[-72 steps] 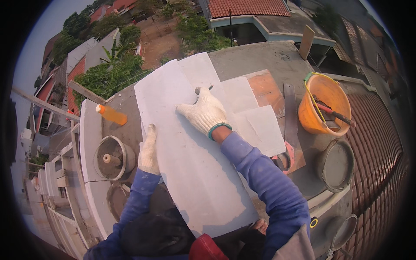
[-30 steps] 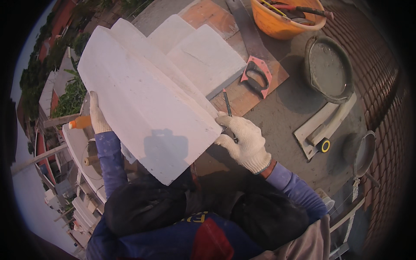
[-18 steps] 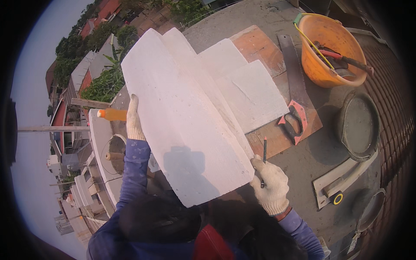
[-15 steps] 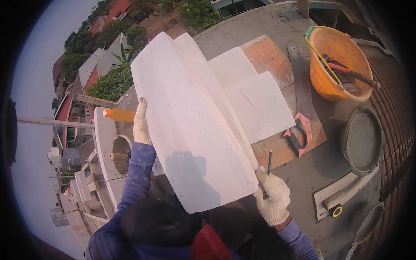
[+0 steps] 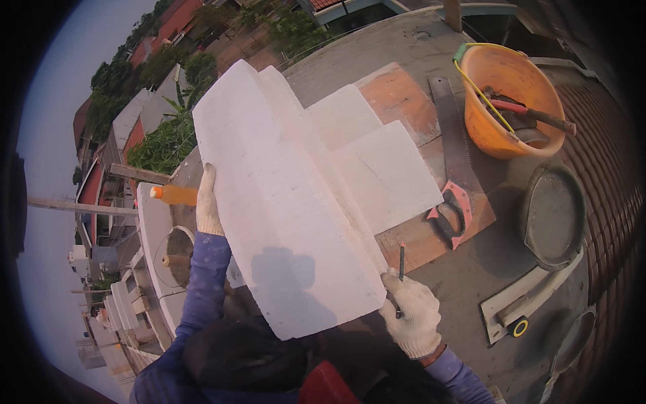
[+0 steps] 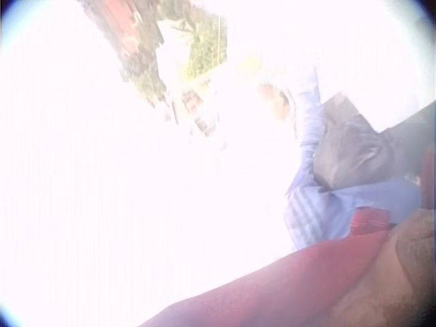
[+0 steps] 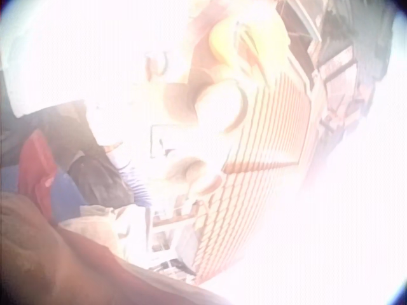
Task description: The person measures and marks a white roof tile using a tape measure and pencil, then uses a hammer and chisel to cut the tile. They also handle a bucket of tools and a trowel, and position the cut tile on the roof structure.
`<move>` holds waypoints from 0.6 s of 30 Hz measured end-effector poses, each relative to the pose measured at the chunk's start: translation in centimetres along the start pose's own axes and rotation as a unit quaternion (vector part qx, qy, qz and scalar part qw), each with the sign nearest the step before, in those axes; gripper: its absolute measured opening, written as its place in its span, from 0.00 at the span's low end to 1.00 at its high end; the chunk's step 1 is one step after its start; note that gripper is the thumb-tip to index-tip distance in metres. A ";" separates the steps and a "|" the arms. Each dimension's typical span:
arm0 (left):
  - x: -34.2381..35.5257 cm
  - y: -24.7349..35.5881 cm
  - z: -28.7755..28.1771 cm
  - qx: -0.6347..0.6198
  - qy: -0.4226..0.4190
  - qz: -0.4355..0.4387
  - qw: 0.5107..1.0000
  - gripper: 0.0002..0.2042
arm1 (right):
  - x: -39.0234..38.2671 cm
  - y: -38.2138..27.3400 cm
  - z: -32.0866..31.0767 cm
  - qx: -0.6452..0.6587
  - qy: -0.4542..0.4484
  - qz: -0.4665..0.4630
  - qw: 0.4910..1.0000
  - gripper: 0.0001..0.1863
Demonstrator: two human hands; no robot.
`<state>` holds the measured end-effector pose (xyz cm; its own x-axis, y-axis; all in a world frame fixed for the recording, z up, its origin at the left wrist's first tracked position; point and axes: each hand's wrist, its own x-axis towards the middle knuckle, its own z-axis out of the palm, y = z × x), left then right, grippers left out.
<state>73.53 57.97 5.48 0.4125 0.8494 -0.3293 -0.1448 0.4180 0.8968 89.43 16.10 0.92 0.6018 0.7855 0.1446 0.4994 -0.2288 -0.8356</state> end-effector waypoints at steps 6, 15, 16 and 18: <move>-0.7 0.4 -0.1 0.019 0.012 0.016 1.000 0.38 | 0.5 -0.4 -0.6 0.012 -0.036 0.010 0.999 0.29; -1.3 0.2 -0.3 0.040 0.010 0.020 0.999 0.38 | 0.3 0.4 -0.1 -0.006 -0.032 -0.004 0.999 0.28; -1.5 0.3 0.1 0.047 0.015 0.023 0.999 0.38 | 0.4 0.4 -0.3 -0.009 -0.036 -0.006 0.999 0.28; -1.9 0.4 0.4 0.055 0.029 0.023 0.998 0.39 | 0.5 0.4 -0.5 -0.012 -0.042 -0.012 0.999 0.28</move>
<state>73.00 56.40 6.57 0.3550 0.8854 -0.3002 -0.0610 0.3423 0.9376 90.17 16.11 0.92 0.5348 0.8365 0.1192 0.5291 -0.2215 -0.8191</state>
